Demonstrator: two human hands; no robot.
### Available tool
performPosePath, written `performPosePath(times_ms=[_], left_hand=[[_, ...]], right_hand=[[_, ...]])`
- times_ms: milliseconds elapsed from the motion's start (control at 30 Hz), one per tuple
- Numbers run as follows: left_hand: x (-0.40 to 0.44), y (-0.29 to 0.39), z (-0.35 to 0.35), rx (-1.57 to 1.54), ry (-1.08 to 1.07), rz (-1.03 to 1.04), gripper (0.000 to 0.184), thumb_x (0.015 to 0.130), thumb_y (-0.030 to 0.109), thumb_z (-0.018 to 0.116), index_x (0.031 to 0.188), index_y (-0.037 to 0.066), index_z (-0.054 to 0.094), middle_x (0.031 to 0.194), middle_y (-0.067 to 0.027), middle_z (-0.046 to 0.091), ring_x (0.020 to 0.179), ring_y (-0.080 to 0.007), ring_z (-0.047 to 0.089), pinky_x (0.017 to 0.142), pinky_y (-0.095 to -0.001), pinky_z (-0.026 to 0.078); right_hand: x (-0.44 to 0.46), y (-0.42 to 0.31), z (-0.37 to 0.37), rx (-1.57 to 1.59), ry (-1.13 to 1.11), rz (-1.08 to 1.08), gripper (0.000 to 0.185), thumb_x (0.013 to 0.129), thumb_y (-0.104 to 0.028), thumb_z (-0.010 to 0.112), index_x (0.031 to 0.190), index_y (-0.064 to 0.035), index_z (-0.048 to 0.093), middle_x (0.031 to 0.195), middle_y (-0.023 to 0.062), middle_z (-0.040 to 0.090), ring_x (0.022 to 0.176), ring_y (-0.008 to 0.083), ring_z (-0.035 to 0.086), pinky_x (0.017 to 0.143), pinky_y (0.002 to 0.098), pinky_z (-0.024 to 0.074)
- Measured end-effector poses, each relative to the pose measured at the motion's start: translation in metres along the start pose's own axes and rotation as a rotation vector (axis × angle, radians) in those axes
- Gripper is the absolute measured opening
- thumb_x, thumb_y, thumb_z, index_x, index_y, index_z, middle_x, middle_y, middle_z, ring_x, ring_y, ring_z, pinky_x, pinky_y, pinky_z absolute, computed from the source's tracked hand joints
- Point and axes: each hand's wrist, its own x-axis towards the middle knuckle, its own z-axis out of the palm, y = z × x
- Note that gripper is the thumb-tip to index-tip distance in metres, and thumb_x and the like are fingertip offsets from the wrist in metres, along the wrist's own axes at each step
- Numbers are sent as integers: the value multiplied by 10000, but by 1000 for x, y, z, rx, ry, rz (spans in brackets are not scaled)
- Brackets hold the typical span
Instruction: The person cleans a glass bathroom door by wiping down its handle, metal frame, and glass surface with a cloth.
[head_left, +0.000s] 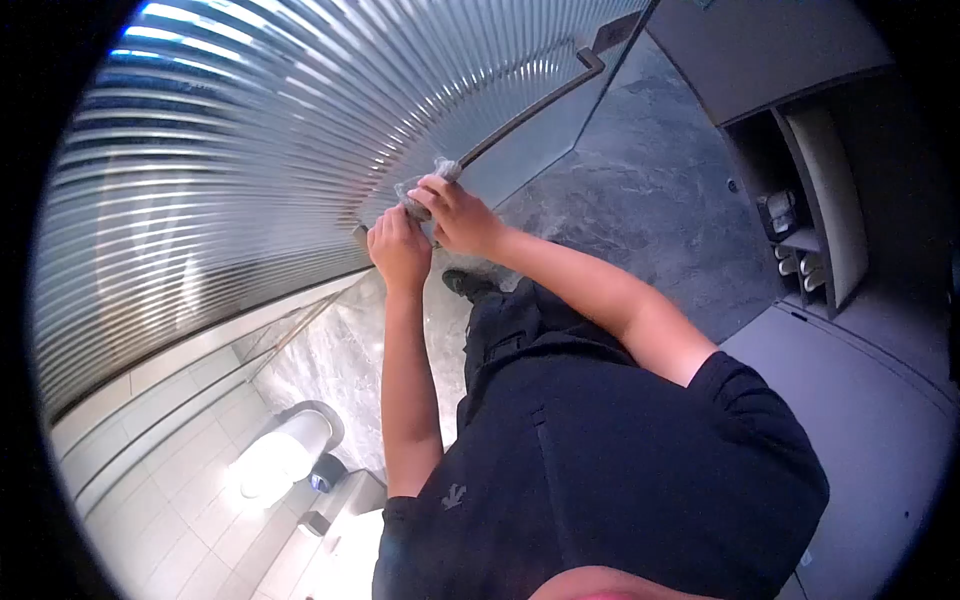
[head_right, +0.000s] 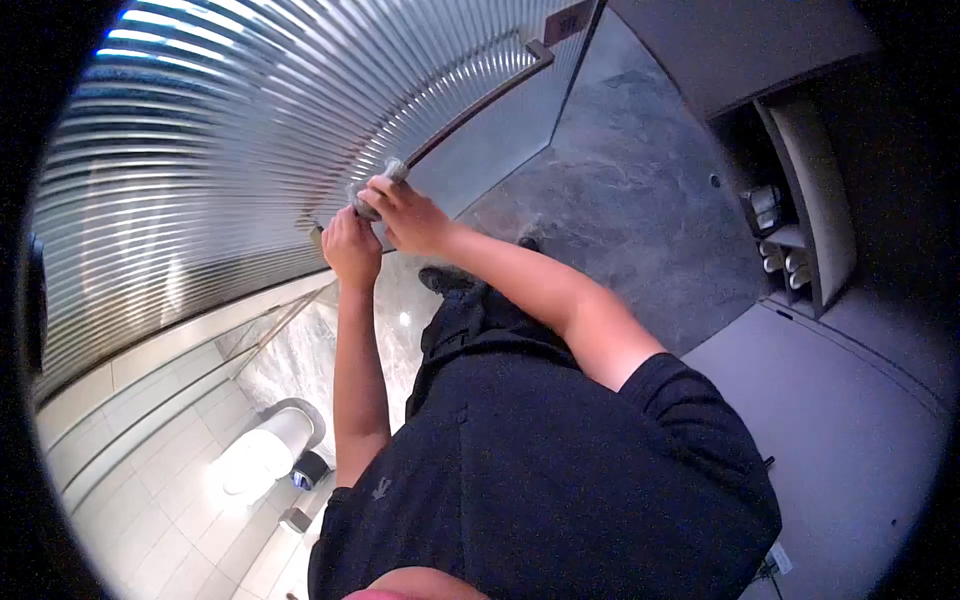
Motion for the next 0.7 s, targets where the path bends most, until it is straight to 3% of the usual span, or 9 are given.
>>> performPosePath(times_ms=[67, 167, 233, 367, 433, 533, 600, 633, 700], left_hand=[[0, 0, -3, -24, 37, 14, 156, 873, 112, 600, 1024, 80, 622, 895, -55, 654, 845, -249, 626, 747, -391, 446], [2, 5, -5, -52, 55, 10, 141, 897, 144, 611, 1029, 98, 628, 883, -41, 656, 840, -235, 630, 748, -380, 449], [6, 4, -9, -54, 44, 22, 133, 908, 165, 618, 1030, 112, 633, 880, -35, 657, 837, -229, 631, 748, -373, 449], [-1, 1, -1, -44, 106, 13, 106, 914, 176, 619, 1012, 137, 637, 851, -41, 644, 799, -238, 617, 741, -380, 440], [2, 9, -12, -74, 117, 17, 84, 912, 168, 615, 991, 143, 628, 838, -45, 635, 783, -245, 607, 740, -383, 431], [-9, 16, 2, -95, 130, 25, 127, 893, 174, 633, 1011, 129, 631, 872, -32, 644, 832, -229, 620, 742, -379, 435], [-6, 19, -3, -106, 79, -13, 169, 873, 190, 654, 1024, 119, 632, 892, -40, 656, 854, -223, 630, 753, -374, 442], [1, 15, -7, -138, 85, -18, 200, 859, 209, 669, 1031, 115, 630, 895, -44, 661, 862, -223, 633, 761, -371, 444], [-4, 17, -11, -138, 77, -9, 291, 825, 245, 704, 1075, 114, 630, 886, -42, 668, 848, -226, 639, 758, -370, 452]], right_hand=[[0, 5, -13, -36, -57, -62, 670, 712, -1, 642, 1336, -180, 476, 1328, 81, 460, 1180, 341, 543, 864, 454, 541], [1, 40, -46, -175, -24, -30, 638, 729, -3, 638, 1321, -185, 486, 1313, 80, 474, 1176, 343, 543, 854, 448, 543], [5, 69, -92, -260, 6, 104, 599, 730, 1, 642, 1283, -171, 493, 1306, 90, 477, 1181, 350, 535, 882, 446, 527], [17, 134, -188, -479, 140, 101, 588, 714, 31, 644, 1250, -143, 477, 1291, 119, 477, 1217, 373, 494, 975, 455, 469], [18, 152, -212, -569, 43, -14, 592, 717, 30, 643, 1261, -118, 464, 1312, 139, 465, 1235, 390, 475, 990, 460, 458], [-1, 137, -149, -399, 397, 247, 477, 779, -24, 631, 1229, -33, 474, 1329, 242, 470, 1286, 449, 438, 1055, 497, 404], [-2, 116, -93, -396, 436, 155, 488, 798, -25, 617, 1259, -14, 458, 1320, 266, 480, 1284, 464, 432, 1087, 511, 372], [4, 98, -60, -357, 376, 79, 484, 763, 23, 595, 1217, 2, 428, 1289, 293, 462, 1280, 496, 405, 1081, 556, 340], [-9, 41, -25, -158, 68, 70, 633, 741, 44, 605, 1333, 6, 384, 1347, 295, 415, 1307, 497, 380, 1105, 541, 329]])
